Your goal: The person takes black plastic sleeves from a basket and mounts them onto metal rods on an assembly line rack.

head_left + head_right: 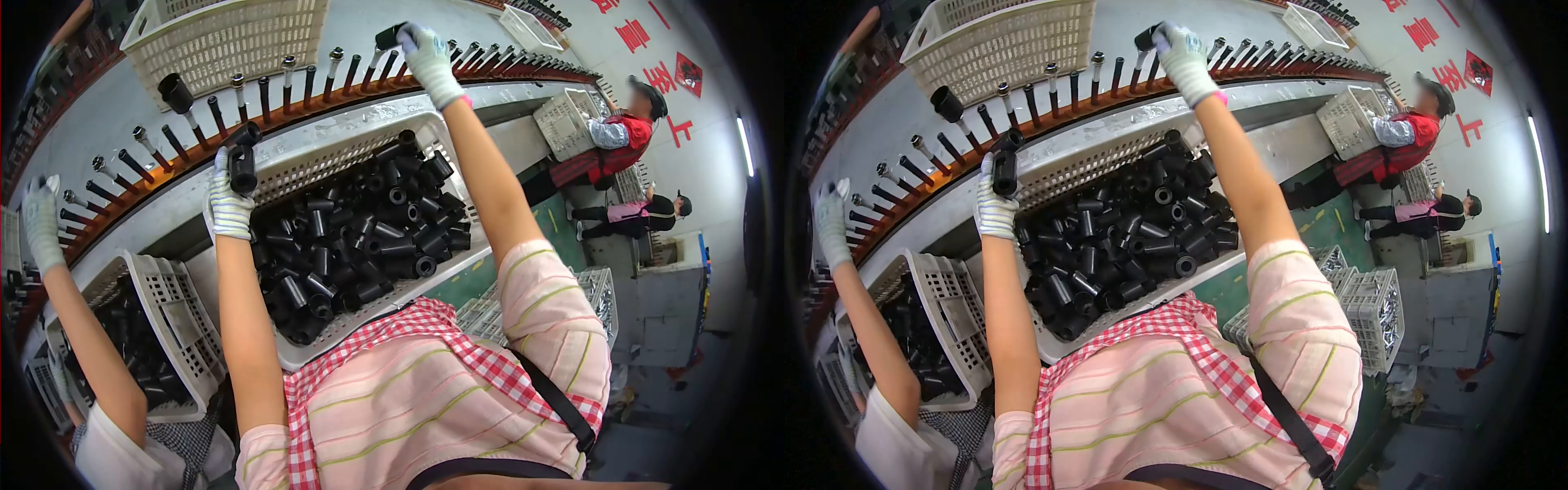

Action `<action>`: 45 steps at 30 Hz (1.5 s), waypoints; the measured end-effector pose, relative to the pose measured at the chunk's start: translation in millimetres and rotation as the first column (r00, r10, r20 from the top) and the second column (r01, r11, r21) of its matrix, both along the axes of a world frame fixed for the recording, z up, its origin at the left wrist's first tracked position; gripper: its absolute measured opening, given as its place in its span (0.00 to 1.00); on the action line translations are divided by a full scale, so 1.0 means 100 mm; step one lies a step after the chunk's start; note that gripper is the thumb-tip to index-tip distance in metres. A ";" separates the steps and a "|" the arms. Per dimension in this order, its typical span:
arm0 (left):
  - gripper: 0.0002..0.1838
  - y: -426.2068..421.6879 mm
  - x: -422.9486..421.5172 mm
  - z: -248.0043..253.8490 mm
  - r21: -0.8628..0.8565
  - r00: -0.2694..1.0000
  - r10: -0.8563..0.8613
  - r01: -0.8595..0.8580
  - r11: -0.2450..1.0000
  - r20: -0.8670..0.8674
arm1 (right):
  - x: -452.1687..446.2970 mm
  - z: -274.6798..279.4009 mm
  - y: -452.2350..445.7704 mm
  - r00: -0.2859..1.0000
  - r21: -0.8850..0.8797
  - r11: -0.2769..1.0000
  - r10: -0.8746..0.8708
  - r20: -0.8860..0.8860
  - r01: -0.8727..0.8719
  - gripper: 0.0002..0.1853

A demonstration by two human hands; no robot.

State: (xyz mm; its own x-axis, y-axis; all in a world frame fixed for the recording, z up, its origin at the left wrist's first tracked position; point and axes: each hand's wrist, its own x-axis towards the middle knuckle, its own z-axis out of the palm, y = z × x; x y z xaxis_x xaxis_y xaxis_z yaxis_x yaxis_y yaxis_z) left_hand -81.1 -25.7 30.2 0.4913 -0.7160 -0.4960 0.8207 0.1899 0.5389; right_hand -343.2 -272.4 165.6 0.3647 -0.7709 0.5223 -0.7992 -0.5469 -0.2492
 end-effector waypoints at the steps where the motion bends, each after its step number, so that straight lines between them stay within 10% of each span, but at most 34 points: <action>1: 0.18 0.00 0.02 -0.05 0.000 1.000 -0.011 0.011 1.000 -0.018 | 0.05 0.01 -0.22 0.998 -0.054 0.999 -0.007 -0.069 0.004 0.11; 5: 0.19 0.01 0.00 0.01 0.041 1.000 0.012 -0.011 0.999 -0.011 | 0.49 0.03 -0.39 0.919 0.131 0.983 0.167 -0.357 -0.128 0.12; 9: 0.19 0.03 -0.02 0.06 0.050 0.999 -0.034 0.032 0.998 0.029 | 0.64 0.13 -0.29 0.933 0.409 0.846 0.356 0.045 -0.343 0.14; 11: 0.19 0.02 0.02 0.00 0.033 0.998 -0.055 0.054 0.998 0.020 | 0.74 -0.14 -0.15 0.926 -0.080 0.923 0.371 -0.074 -0.376 0.14; 12: 0.19 0.04 0.02 -0.01 0.017 0.998 -0.059 0.059 0.998 0.008 | 0.77 -0.01 -0.10 0.918 0.342 0.852 0.372 0.135 -0.396 0.13; 17: 0.19 -0.01 0.01 -0.02 0.052 1.000 0.024 -0.024 0.998 -0.009 | 0.68 -0.38 0.59 0.888 -0.301 0.841 0.457 -0.050 -0.450 0.12; 19: 0.18 -0.01 0.02 -0.01 0.061 1.000 0.021 -0.020 0.998 -0.020 | 0.50 -0.67 0.89 0.755 0.150 0.758 0.650 -0.090 -0.635 0.10; 21: 0.17 0.00 0.01 0.00 0.052 1.000 0.007 -0.005 0.999 -0.024 | 0.26 -0.92 1.35 0.673 0.450 0.757 0.641 -0.369 -0.474 0.09; 27: 0.16 -0.03 -0.06 0.05 0.023 0.999 -0.049 0.050 0.999 -0.013 | -0.25 -1.87 1.52 0.469 0.352 0.933 0.347 -0.812 -0.080 0.09; 35: 0.18 -0.01 0.03 -0.09 0.040 0.999 -0.048 0.048 0.998 -0.016 | -0.34 -1.73 1.47 0.422 0.452 0.891 0.425 -0.801 -0.039 0.13; 39: 0.18 0.00 0.03 -0.07 0.035 1.000 -0.028 0.028 0.999 0.007 | -0.31 -1.44 1.44 0.251 0.687 0.711 0.644 -0.723 0.150 0.34; 43: 0.18 0.01 -0.01 0.02 0.038 1.000 -0.005 0.005 0.999 0.007 | -0.31 -1.14 1.40 0.364 0.795 0.604 0.726 -0.583 0.067 0.33; 45: 0.19 0.00 -0.03 0.02 0.035 1.000 -0.005 0.004 0.999 0.015 | -0.28 -0.83 1.16 0.679 0.871 0.398 0.727 -0.108 -0.288 0.26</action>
State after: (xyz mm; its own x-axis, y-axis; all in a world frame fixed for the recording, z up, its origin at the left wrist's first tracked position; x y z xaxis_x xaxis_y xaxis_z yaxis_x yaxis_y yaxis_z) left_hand -84.2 -25.8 32.5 0.4958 -0.7004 -0.5135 0.8131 0.1666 0.5578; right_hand -371.5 -156.0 82.7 0.8224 -0.3344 -0.4603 -0.5532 -0.6590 -0.5095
